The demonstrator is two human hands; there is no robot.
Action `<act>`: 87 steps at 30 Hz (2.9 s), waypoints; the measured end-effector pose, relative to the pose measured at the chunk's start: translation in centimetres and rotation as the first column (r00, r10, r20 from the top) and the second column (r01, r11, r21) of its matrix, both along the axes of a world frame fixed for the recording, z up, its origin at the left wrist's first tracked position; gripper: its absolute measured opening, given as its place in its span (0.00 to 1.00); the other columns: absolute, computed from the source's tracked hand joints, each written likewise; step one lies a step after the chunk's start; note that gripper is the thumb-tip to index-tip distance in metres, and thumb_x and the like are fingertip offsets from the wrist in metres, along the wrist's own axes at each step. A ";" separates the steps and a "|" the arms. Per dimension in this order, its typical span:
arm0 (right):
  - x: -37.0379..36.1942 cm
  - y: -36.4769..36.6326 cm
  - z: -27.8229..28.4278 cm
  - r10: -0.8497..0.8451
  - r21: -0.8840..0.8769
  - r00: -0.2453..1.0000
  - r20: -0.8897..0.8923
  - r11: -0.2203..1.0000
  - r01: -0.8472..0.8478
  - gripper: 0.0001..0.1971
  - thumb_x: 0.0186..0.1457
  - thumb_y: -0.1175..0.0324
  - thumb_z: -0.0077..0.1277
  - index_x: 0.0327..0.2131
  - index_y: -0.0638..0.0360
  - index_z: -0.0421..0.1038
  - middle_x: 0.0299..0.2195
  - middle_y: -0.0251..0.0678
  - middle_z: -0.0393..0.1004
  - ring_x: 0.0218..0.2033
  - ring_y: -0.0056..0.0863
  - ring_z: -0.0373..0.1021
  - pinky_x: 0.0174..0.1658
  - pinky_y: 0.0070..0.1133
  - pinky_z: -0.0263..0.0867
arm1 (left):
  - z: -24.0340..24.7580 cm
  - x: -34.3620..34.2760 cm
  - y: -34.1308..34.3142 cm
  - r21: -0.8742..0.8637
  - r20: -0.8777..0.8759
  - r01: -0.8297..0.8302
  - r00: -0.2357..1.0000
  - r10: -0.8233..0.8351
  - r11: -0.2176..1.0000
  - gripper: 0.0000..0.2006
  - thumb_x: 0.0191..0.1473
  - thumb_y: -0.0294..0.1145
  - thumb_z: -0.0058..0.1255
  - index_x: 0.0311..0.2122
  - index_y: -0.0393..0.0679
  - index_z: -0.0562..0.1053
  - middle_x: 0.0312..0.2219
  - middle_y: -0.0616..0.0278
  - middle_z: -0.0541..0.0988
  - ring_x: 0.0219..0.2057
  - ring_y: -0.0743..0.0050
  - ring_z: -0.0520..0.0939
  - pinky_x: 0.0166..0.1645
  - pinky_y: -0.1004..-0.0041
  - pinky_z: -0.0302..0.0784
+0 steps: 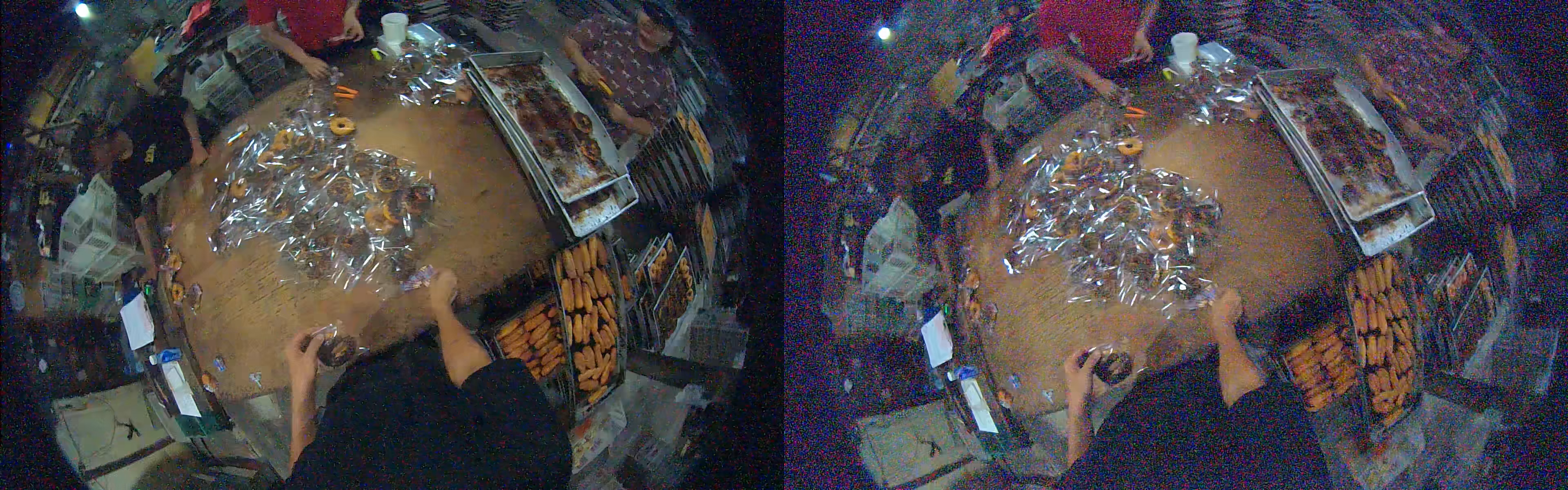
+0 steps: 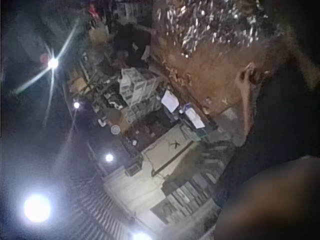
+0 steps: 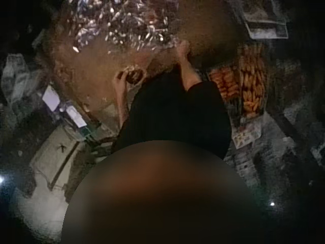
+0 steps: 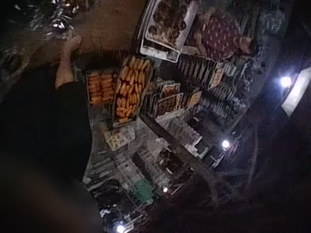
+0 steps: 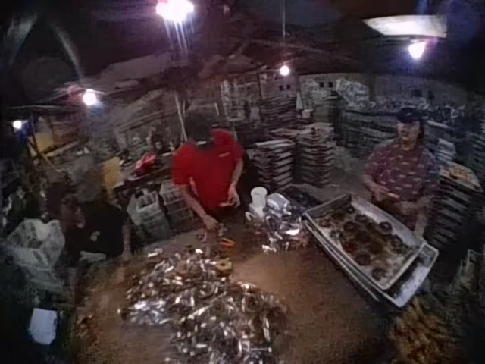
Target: The person repeatedly picks doughnuts from a wooden table, places each into a clear plastic bag, and seals the bag. The person works continuously alongside two coworkers who also pack doughnuts. The camera wearer's hands and the doughnuts remain in view throughout the clip.
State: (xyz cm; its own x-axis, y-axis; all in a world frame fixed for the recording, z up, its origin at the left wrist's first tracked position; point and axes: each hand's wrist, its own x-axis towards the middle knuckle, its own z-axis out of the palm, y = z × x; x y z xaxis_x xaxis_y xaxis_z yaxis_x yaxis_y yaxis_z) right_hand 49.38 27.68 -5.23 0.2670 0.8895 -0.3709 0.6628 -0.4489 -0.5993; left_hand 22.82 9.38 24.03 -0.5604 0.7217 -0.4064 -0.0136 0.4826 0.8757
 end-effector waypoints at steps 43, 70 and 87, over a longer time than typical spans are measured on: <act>-13.9 -4.5 33.1 0.386 0.476 0.447 -0.807 0.873 0.106 0.24 0.68 0.61 0.35 0.16 0.55 0.57 0.14 0.31 0.58 0.18 0.18 0.59 0.22 0.16 0.57 | 0.7 4.9 5.9 0.489 -0.151 0.108 0.988 -0.037 0.866 0.08 0.49 0.27 0.59 0.35 0.37 0.80 0.32 0.53 0.82 0.35 0.67 0.82 0.37 0.69 0.77; -6.7 -5.0 22.4 -0.071 -0.002 0.787 -0.613 0.996 0.088 0.22 0.64 0.53 0.44 0.19 0.54 0.59 0.12 0.28 0.58 0.10 0.21 0.60 0.14 0.27 0.66 | -26.5 -22.0 8.2 0.437 -0.457 -0.396 0.675 0.579 0.807 0.14 0.47 0.31 0.60 0.37 0.31 0.76 0.32 0.49 0.81 0.32 0.65 0.80 0.39 0.68 0.74; -8.6 -4.9 20.2 0.766 0.431 0.643 -0.022 0.587 -0.685 0.21 0.48 0.62 0.64 0.43 0.63 0.71 0.35 0.36 0.75 0.33 0.28 0.73 0.38 0.25 0.69 | -6.3 -6.0 7.0 0.439 -0.595 0.398 0.801 -0.072 0.806 0.08 0.49 0.33 0.55 0.31 0.40 0.75 0.27 0.52 0.79 0.31 0.52 0.79 0.39 0.61 0.74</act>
State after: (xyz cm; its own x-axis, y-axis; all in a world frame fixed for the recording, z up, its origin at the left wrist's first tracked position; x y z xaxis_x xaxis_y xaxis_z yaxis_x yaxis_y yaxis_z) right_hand 40.74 22.80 14.99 -0.5650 0.8240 0.0432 0.5278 0.4011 -0.7487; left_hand 16.79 16.41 17.70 -0.3435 0.8606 0.3760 0.5732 -0.1251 0.8098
